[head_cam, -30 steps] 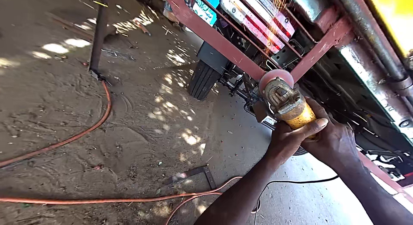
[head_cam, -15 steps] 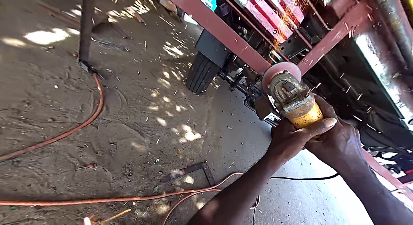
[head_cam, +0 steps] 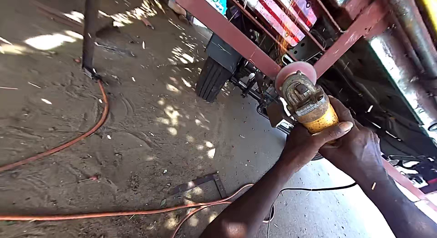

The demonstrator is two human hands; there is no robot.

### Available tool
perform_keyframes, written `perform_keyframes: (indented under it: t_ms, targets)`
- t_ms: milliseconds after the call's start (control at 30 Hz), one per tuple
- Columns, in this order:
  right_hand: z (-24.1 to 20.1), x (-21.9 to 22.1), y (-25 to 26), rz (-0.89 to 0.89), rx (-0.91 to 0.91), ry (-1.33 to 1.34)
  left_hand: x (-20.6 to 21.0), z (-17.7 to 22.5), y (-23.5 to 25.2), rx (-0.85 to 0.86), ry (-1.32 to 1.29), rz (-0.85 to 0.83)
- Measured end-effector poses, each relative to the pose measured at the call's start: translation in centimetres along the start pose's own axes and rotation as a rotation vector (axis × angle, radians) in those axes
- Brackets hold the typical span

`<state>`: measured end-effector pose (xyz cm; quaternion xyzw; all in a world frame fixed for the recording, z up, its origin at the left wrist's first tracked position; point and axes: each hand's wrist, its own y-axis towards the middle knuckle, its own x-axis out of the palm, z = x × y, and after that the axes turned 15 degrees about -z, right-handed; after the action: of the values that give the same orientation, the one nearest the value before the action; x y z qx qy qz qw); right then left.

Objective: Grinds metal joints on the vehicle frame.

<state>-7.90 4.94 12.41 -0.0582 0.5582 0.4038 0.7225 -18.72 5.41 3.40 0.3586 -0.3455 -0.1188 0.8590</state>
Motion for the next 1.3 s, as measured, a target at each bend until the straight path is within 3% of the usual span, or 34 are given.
perform_keyframes:
  t_ms: [200, 433, 900, 1300]
  targets:
    - [-0.1, 0.2, 0.0, 0.011, 0.001, -0.042, 0.3, 0.8, -1.6, -0.079, 0.048, 0.018]
    - [-0.3, -0.3, 0.1, 0.008, 0.022, -0.043, 0.1, 0.3, 0.2, 0.045, -0.047, -0.012]
    - [-0.8, -0.5, 0.3, 0.016, 0.02, -0.06, 0.0, 0.7, 0.3, 0.026, -0.025, 0.009]
    - [0.5, 0.3, -0.9, 0.015, 0.006, -0.059, 0.8, -1.7, 0.0, 0.064, -0.071, 0.005]
